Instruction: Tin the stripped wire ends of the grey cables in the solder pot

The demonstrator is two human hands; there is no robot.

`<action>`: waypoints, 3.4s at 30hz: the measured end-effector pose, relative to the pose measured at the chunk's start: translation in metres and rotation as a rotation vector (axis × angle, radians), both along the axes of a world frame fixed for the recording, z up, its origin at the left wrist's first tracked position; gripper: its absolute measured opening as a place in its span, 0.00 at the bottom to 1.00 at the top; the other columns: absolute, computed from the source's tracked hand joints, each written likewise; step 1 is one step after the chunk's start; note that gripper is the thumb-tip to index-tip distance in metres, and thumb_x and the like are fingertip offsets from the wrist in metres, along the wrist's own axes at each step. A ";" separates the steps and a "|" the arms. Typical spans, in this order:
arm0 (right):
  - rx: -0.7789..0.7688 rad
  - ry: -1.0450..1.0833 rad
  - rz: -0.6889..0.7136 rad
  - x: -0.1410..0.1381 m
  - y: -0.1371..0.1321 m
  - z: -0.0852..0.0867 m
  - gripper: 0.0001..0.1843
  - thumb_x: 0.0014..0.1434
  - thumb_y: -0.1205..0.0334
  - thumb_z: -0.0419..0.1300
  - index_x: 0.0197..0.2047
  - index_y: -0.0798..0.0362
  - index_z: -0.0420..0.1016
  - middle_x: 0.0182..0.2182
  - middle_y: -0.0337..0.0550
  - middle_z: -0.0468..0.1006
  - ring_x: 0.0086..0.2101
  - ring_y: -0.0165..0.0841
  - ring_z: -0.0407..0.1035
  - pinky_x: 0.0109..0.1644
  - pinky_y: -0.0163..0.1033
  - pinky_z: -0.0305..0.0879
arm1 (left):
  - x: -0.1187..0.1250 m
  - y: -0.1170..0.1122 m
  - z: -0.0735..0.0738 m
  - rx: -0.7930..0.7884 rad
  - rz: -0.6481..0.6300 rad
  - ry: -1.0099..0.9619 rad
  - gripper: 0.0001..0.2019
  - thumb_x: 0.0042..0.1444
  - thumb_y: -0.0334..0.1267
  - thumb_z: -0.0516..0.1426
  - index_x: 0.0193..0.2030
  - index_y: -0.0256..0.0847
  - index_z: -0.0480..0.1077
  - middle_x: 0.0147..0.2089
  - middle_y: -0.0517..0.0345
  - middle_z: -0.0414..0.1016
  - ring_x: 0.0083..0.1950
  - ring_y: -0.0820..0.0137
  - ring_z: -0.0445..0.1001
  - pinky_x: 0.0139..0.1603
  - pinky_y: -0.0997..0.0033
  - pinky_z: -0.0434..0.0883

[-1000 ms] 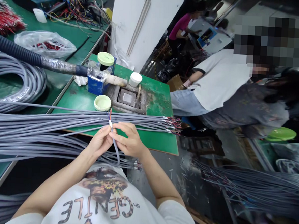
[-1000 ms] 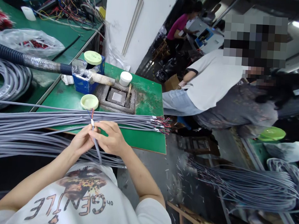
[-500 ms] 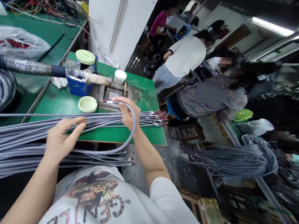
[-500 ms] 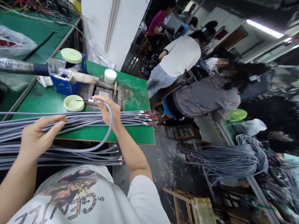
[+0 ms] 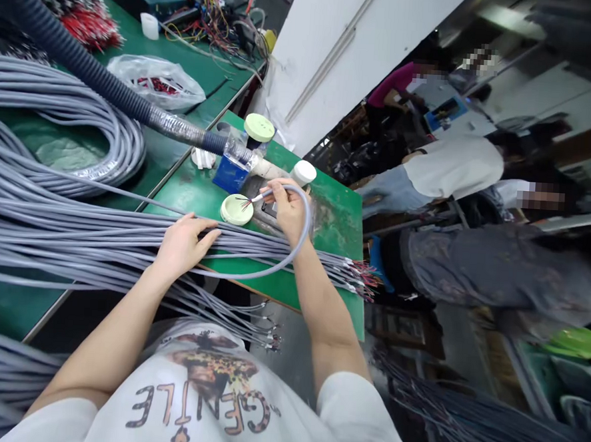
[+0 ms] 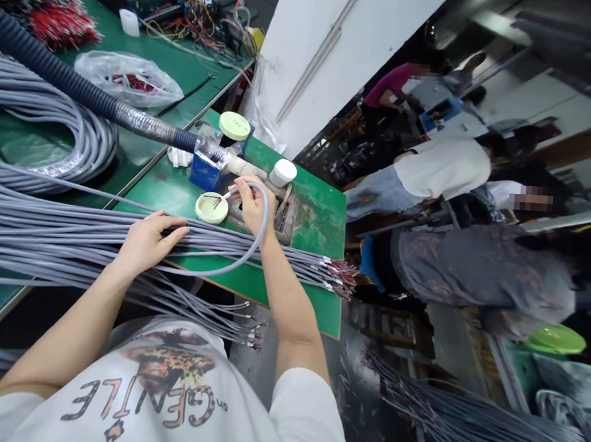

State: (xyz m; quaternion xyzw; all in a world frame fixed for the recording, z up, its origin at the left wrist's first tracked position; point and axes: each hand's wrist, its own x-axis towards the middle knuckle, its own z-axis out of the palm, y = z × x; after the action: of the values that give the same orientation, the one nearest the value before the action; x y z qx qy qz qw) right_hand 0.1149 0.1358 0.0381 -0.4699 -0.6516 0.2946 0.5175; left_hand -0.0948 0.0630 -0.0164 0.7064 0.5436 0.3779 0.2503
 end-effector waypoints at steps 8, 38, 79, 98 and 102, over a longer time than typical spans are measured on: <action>-0.142 0.049 0.015 -0.001 0.024 -0.025 0.21 0.56 0.41 0.58 0.34 0.53 0.71 0.26 0.40 0.79 0.25 0.28 0.74 0.27 0.32 0.70 | -0.001 0.002 -0.001 0.007 -0.022 -0.036 0.13 0.57 0.43 0.55 0.42 0.42 0.78 0.42 0.53 0.82 0.44 0.61 0.78 0.65 0.54 0.60; -0.137 -0.079 0.006 -0.003 0.031 -0.021 0.18 0.57 0.44 0.58 0.34 0.53 0.73 0.27 0.40 0.80 0.26 0.29 0.74 0.32 0.34 0.73 | -0.001 0.004 -0.004 0.001 -0.036 -0.035 0.14 0.58 0.44 0.54 0.43 0.42 0.78 0.44 0.53 0.82 0.43 0.63 0.78 0.65 0.53 0.60; 0.208 -0.327 -0.451 0.103 0.002 -0.029 0.17 0.63 0.51 0.52 0.37 0.55 0.73 0.32 0.44 0.80 0.30 0.33 0.76 0.38 0.39 0.73 | -0.009 0.006 0.009 -0.158 -0.047 0.008 0.20 0.55 0.51 0.54 0.45 0.40 0.78 0.36 0.54 0.82 0.45 0.58 0.78 0.61 0.55 0.66; 0.053 -0.289 -0.420 0.112 0.032 -0.057 0.17 0.60 0.50 0.53 0.35 0.55 0.73 0.30 0.46 0.81 0.28 0.34 0.77 0.35 0.38 0.74 | -0.008 0.007 0.012 -0.167 -0.049 0.027 0.21 0.55 0.53 0.53 0.45 0.42 0.77 0.35 0.54 0.81 0.43 0.59 0.78 0.58 0.55 0.68; 0.055 -0.298 -0.416 0.110 0.030 -0.053 0.18 0.60 0.49 0.53 0.35 0.55 0.73 0.30 0.47 0.81 0.29 0.35 0.77 0.36 0.39 0.74 | -0.008 0.008 0.011 -0.169 -0.044 0.018 0.21 0.55 0.52 0.53 0.45 0.41 0.78 0.36 0.54 0.82 0.45 0.59 0.78 0.59 0.56 0.67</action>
State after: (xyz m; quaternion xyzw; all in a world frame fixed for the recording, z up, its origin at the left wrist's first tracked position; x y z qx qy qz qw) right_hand 0.2250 0.1656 -0.0145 -0.6179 -0.6177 0.0915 0.4777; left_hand -0.1032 0.0708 -0.0053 0.6981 0.5600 0.3186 0.3123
